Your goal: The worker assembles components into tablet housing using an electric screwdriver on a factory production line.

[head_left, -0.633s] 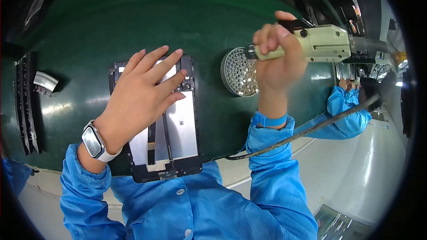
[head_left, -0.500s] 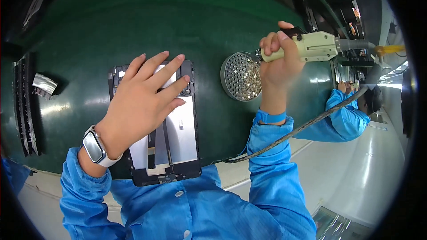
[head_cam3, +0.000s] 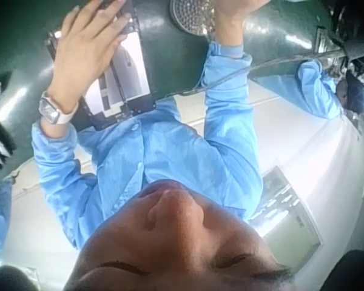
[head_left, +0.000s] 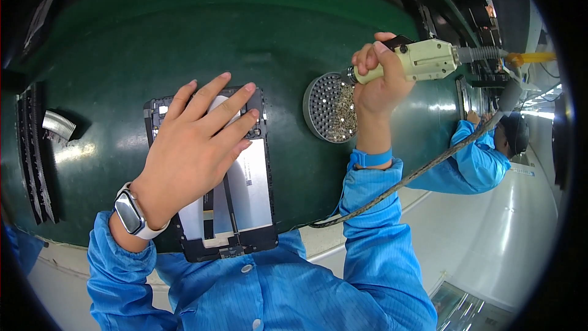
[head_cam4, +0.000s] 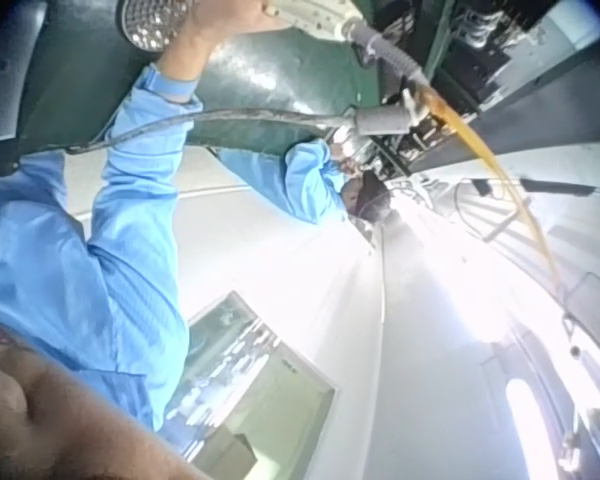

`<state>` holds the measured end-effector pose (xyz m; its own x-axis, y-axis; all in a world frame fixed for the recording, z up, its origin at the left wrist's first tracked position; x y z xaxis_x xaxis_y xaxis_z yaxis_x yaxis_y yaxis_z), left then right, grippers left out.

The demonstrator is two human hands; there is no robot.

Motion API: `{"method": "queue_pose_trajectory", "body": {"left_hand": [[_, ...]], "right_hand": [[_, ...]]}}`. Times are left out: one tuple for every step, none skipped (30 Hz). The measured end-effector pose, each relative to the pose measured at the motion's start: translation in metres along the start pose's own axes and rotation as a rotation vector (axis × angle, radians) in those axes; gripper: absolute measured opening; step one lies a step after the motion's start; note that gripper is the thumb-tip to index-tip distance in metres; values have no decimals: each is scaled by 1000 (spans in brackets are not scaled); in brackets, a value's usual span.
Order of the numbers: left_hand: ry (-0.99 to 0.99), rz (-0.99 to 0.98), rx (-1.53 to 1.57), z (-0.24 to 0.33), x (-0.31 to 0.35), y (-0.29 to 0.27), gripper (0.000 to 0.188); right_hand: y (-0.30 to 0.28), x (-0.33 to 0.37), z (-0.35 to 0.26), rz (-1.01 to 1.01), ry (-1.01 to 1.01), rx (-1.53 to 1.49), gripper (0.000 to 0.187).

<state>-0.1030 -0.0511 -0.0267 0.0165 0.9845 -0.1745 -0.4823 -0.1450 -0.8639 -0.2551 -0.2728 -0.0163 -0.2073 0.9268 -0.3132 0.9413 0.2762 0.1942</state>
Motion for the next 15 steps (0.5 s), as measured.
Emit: {"method": "queue_pose_trajectory", "body": {"left_hand": [[0, 2, -3, 0, 0, 0, 36], [-1, -3, 4, 0, 0, 0, 36], [-2, -7, 11, 0, 0, 0, 36], [0, -5, 9, 0, 0, 0, 36], [0, -8, 2, 0, 0, 0, 36], [0, -10, -6, 0, 0, 0, 36], [2, -9, -6, 0, 0, 0, 36], [3, -9, -8, 0, 0, 0, 36], [4, -9, -10, 1, 0, 0, 36], [4, -9, -10, 1, 0, 0, 36], [5, -10, -16, 1, 1, -1, 36], [4, -10, -21, 1, 1, -1, 36], [-3, -10, -23, 1, 1, -1, 36], [-3, 7, -22, 3, 0, -2, 36], [-4, 24, -20, 4, -1, -2, 37]], "right_hand": [[0, 0, 1, 3, 4, 0, 11], [0, 0, 1, 2, 2, -3, 11], [0, 0, 2, 1, -4, -6, 11], [0, 0, 1, 1, -10, -7, 11], [0, 0, 1, 1, -12, -9, 11], [0, 0, 0, 6, -10, -3, 11], [0, 0, 0, 10, -8, 4, 11], [0, 0, 0, 11, -10, 4, 11], [1, 0, 0, 8, -11, 13, 12], [1, 1, -1, 5, -11, 21, 12], [2, 2, -1, 5, -11, 21, 12], [3, 2, -2, -12, -18, 25, 13], [6, 2, -2, -34, -22, 27, 14], [7, 3, -3, -39, -18, 23, 14], [6, 3, -8, -13, -49, 74, 17]]}}
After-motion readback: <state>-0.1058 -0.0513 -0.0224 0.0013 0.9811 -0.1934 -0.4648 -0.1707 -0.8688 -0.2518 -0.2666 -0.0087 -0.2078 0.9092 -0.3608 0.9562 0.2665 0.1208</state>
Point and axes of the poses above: each hand's wrist, its own x-axis away from the middle knuckle, its own y-axis out of the palm, z = x × y, the point moved 6 cm from there along -x, towards the middle knuckle, and after that the axes turned 5 degrees about x, right-handed, at the moved point
